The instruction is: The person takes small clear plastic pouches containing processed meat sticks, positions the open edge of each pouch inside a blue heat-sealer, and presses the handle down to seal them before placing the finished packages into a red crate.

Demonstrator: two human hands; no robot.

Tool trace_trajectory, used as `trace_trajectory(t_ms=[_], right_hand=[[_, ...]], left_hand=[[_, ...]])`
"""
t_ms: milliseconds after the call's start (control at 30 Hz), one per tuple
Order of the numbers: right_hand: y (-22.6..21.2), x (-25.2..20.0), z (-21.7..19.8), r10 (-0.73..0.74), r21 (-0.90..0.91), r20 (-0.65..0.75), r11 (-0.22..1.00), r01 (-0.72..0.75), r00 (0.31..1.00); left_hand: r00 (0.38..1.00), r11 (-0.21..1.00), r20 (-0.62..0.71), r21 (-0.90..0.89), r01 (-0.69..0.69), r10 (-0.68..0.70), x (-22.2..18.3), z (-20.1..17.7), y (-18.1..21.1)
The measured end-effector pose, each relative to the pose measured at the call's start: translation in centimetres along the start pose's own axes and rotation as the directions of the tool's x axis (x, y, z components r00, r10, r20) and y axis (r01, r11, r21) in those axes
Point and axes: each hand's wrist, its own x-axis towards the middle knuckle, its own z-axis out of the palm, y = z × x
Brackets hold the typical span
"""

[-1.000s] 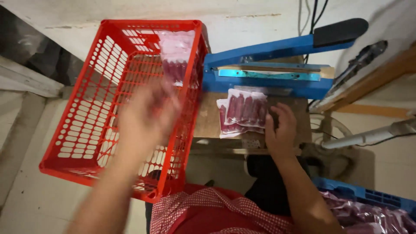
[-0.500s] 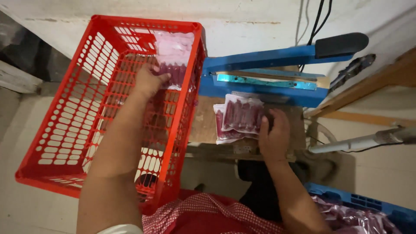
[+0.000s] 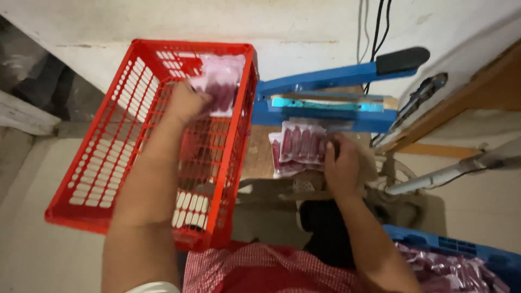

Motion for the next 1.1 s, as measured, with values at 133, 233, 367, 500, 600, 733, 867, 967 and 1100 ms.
trace_trajectory(t_ms=[133, 233, 367, 500, 600, 733, 867, 967, 1100], right_hand=[[1.0, 0.8, 0.4, 0.044, 0.09, 0.046, 0.995, -0.048, 0.998], [1.5, -0.2, 0.1, 0.116, -0.04, 0.09, 0.993, -0.113, 0.989], [2.6, 0.0, -0.4, 0.029, 0.195, 0.063, 0.98, -0.041, 0.998], [1.0, -1.5, -4.0, 0.061, 0.56, 0.047, 0.825, -0.077, 0.997], [-3.5, -2.4, -9.5, 0.268, 0.635, 0.219, 0.691, -0.346, 0.938], [-3.0, -6.3, -10.7, 0.103, 0.843, 0.459, 0.263, -0.47, 0.882], [0.5, -10.2, -10.3, 0.201, 0.706, 0.362, 0.579, -0.408, 0.91], [-0.1, -10.1, -11.9, 0.155, 0.79, 0.437, 0.405, -0.46, 0.886], [-2.5, -9.2, -14.4, 0.133, 0.75, 0.495, 0.433, -0.5, 0.859]], left_hand=[[0.998, 0.992, -0.06, 0.124, -0.015, 0.023, -0.4, -3.7, 4.7], [0.974, 0.973, -0.003, 0.046, -0.227, 0.227, -5.0, -5.5, 9.3], [0.995, 0.997, 0.05, -0.003, -0.083, 0.083, -11.4, -6.1, 13.8], [0.998, 0.998, 0.06, -0.065, 0.012, -0.008, -19.8, -2.3, 23.9], [0.936, 0.913, 0.217, -0.363, -0.185, 0.276, -22.7, 2.4, 22.4], [0.854, 0.779, 0.325, -0.611, -0.138, 0.406, -25.9, 10.1, 18.3], [0.933, 0.856, 0.353, -0.461, 0.234, -0.065, -28.6, 15.5, 14.0], [0.923, 0.829, 0.35, -0.458, 0.32, -0.162, -29.4, 16.8, 12.6], [0.922, 0.659, 0.35, -0.656, 0.369, -0.168, -30.2, 17.1, 11.2]])
